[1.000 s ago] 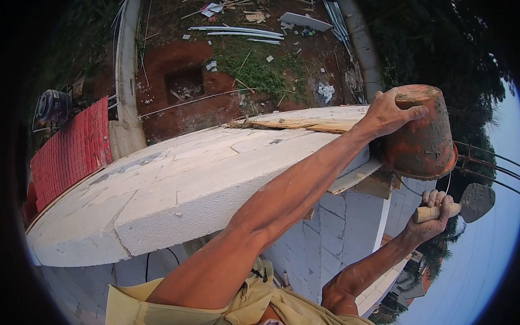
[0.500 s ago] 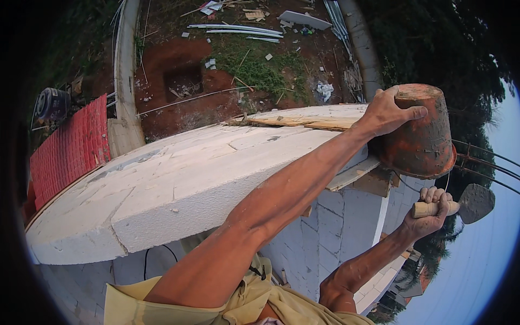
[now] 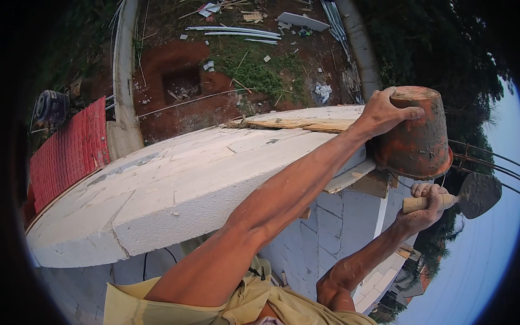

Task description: The person applies cement mixture to a corner and gaps between building blocks on a wall under construction using a trowel, taking mixture from a small bucket and smoothing it into place.

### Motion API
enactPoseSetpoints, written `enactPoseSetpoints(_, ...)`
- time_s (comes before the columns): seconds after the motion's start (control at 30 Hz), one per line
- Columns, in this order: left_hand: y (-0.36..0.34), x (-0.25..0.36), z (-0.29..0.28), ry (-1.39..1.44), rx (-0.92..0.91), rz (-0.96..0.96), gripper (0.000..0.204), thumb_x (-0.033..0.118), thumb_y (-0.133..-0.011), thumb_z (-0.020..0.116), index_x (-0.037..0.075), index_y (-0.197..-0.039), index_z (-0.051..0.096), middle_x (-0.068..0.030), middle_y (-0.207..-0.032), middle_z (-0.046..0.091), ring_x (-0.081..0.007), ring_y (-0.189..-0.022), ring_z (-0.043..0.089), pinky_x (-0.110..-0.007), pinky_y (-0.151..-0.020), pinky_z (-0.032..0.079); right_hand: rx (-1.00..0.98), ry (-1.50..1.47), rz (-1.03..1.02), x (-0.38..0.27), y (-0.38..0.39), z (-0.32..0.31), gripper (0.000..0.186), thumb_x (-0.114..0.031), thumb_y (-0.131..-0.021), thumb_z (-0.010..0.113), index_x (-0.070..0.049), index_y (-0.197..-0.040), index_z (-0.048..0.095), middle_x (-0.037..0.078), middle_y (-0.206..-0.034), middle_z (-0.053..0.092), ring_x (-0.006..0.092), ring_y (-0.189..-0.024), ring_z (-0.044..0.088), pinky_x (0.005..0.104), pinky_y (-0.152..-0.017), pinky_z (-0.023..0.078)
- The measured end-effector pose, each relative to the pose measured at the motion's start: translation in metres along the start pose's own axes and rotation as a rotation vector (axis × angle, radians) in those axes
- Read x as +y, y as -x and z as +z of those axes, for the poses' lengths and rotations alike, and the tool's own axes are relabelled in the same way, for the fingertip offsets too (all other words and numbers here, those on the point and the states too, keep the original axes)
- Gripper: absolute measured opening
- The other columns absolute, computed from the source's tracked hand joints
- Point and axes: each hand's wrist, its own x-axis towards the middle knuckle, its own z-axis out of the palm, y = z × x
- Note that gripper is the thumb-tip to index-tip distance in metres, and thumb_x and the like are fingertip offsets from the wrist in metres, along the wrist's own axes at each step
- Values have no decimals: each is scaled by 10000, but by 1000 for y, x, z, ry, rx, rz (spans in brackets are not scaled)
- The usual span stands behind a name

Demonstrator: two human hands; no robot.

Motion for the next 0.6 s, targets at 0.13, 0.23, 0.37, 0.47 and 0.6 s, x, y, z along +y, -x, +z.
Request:
enactPoseSetpoints(0.13,0,0,1,38,-1,11,860,528,-673,932,-24,-1285,686,-166,-1175,760,-268,-1094,727,-373,-987,563,-22,41,-31,-3,3,7,127,-39,-923,573,-72,-871,462,40,-739,428,145,-636,462,317,-623,417)
enactPoseSetpoints(0.23,0,0,1,35,11,17,855,513,-664,935,-25,-1282,689,-164,-1168,763,-271,-1075,734,-371,-978,568,-42,10,-41,-3,2,6,138,-38,-919,576,-69,-866,452,48,-735,430,156,-625,469,322,-609,418)
enactPoseSetpoints(0.37,1,0,1,33,20,16,854,502,-652,938,-26,-1277,692,-171,-1154,765,-273,-1067,736,-370,-975,570,-43,-20,-73,1,4,4,127,-37,-912,577,-65,-871,460,57,-734,442,165,-620,479,328,-596,420)
enactPoseSetpoints(0.47,1,1,1,12,8,14,854,505,-647,936,-30,-1268,695,-175,-1147,766,-271,-1068,736,-371,-969,573,-44,-1,-58,5,7,3,120,-37,-905,580,-60,-875,466,66,-733,455,166,-620,483,333,-603,431)
enactPoseSetpoints(0.6,1,2,1,-95,39,45,849,508,-644,936,-27,-1258,698,-176,-1139,768,-271,-1067,737,-372,-969,574,-31,7,-100,8,9,2,106,-29,-881,565,-48,-876,461,73,-723,467,161,-599,487,325,-567,441)
